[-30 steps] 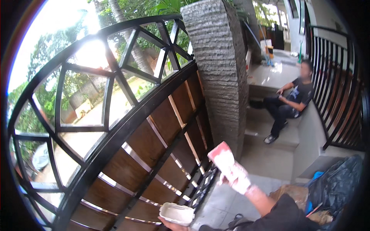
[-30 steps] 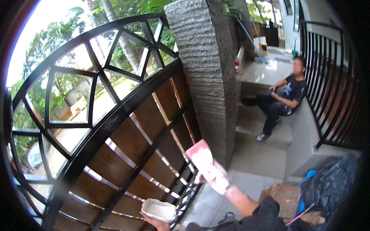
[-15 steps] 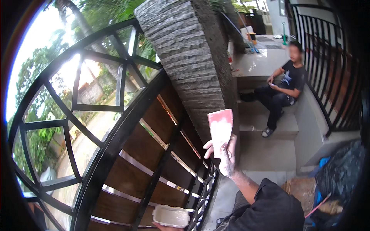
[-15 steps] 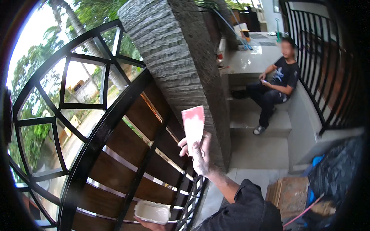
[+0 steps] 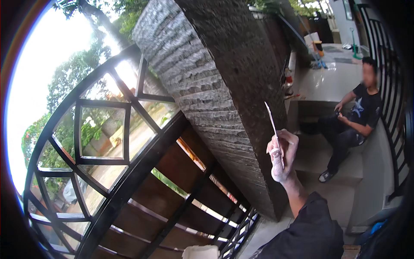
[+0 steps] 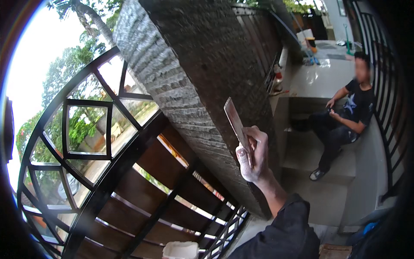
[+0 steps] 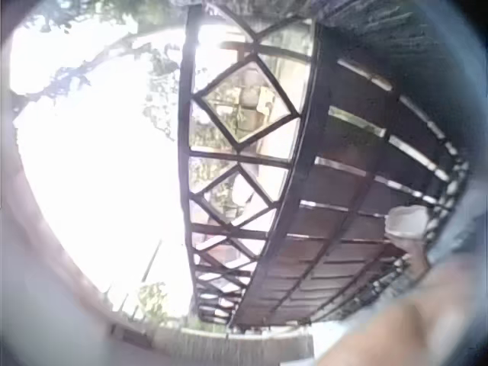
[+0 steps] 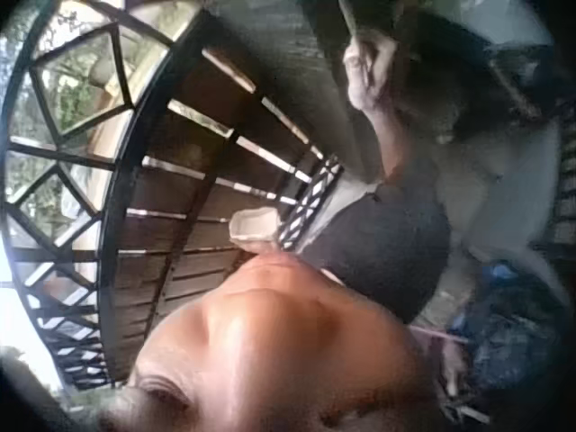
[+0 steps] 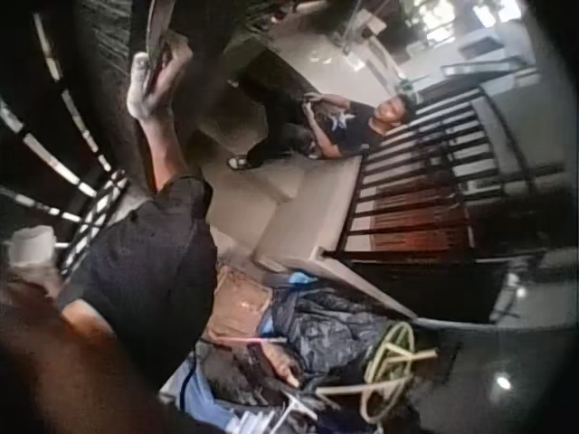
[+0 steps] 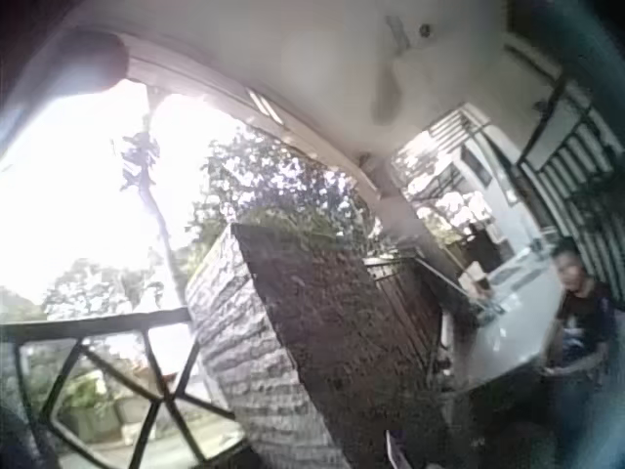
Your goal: The person scoops wall filler from a container onto a putty knife and applies the filler onto spots across the walls.
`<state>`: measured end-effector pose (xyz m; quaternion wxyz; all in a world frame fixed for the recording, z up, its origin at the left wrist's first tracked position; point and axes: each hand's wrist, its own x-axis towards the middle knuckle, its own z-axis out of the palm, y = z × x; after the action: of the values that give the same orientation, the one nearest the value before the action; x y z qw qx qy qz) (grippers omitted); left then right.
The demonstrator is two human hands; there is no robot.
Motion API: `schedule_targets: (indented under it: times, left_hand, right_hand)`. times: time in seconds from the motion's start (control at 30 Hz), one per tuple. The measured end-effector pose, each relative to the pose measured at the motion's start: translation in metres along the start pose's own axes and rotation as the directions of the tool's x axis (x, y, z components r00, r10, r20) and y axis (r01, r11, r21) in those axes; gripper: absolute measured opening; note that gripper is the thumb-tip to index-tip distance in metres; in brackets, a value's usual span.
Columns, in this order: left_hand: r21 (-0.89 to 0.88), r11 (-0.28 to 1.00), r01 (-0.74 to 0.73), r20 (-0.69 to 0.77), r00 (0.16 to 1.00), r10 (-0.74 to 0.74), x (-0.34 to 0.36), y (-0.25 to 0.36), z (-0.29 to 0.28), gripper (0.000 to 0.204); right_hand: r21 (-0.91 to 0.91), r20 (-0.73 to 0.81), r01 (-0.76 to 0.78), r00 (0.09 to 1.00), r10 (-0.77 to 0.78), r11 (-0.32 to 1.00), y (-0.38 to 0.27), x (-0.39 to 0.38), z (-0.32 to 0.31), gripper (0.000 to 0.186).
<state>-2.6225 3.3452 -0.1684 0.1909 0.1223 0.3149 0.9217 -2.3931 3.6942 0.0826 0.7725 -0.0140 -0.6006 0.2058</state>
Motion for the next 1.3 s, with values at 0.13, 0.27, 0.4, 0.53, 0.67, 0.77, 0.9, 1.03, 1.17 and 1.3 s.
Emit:
schedule_targets:
  times: [0.13, 0.27, 0.4, 0.53, 0.67, 0.77, 0.9, 1.03, 1.17, 1.3]
  left_hand:
    - [-0.064, 0.994, -0.086, 0.118, 0.989, 0.093, -0.020, -0.029, 0.100, 0.059]
    - [-0.009, 0.995, -0.097, -0.120, 0.988, 0.095, -0.030, -0.045, 0.131, 0.068]
    - [-0.026, 0.995, -0.096, -0.196, 0.977, 0.089, -0.034, -0.051, 0.140, 0.068]
    - [0.051, 0.996, -0.070, -0.172, 0.982, 0.078, -0.032, -0.045, 0.137, 0.068]
    - [0.033, 0.996, -0.089, -0.239, 0.967, 0.094, -0.022, -0.038, 0.139, 0.067]
    - [0.044, 0.996, -0.083, -0.182, 0.979, 0.090, -0.016, -0.035, 0.148, 0.067]
    - [0.060, 0.994, -0.096, -0.145, 0.984, 0.104, -0.012, -0.033, 0.154, 0.066]
    - [0.061, 0.996, -0.069, -0.181, 0.980, 0.079, -0.014, -0.035, 0.153, 0.066]
    - [0.042, 0.998, -0.041, -0.189, 0.981, 0.048, -0.022, -0.036, 0.158, 0.065]
    - [0.051, 0.998, -0.043, -0.168, 0.984, 0.051, -0.025, -0.036, 0.155, 0.065]
  right_hand:
    - [0.327, 0.026, -0.184, 0.982, 0.186, 0.927, 0.023, 0.016, -0.004, 0.037]
    - [0.462, 0.071, -0.276, 0.959, 0.274, 0.843, 0.032, 0.028, 0.004, 0.039]
    - [0.449, 0.076, -0.316, 0.945, 0.317, 0.836, 0.037, 0.022, 0.001, 0.039]
    - [0.425, 0.094, -0.333, 0.941, 0.325, 0.841, 0.040, 0.019, -0.006, 0.038]
    - [0.409, 0.108, -0.356, 0.933, 0.342, 0.840, 0.042, 0.022, -0.011, 0.034]
    - [0.434, 0.152, -0.374, 0.927, 0.343, 0.819, 0.047, 0.018, -0.017, 0.028]
    - [0.323, 0.103, -0.287, 0.958, 0.268, 0.902, 0.043, 0.019, -0.022, 0.018]
    - [-0.202, 0.075, 0.101, 0.993, -0.087, 0.974, 0.042, 0.039, -0.028, 0.020]
    - [-0.393, 0.083, 0.193, 0.981, -0.174, 0.899, 0.041, 0.039, -0.037, 0.035]
    - [-0.420, 0.163, 0.241, 0.969, -0.188, 0.875, 0.040, 0.042, -0.039, 0.044]
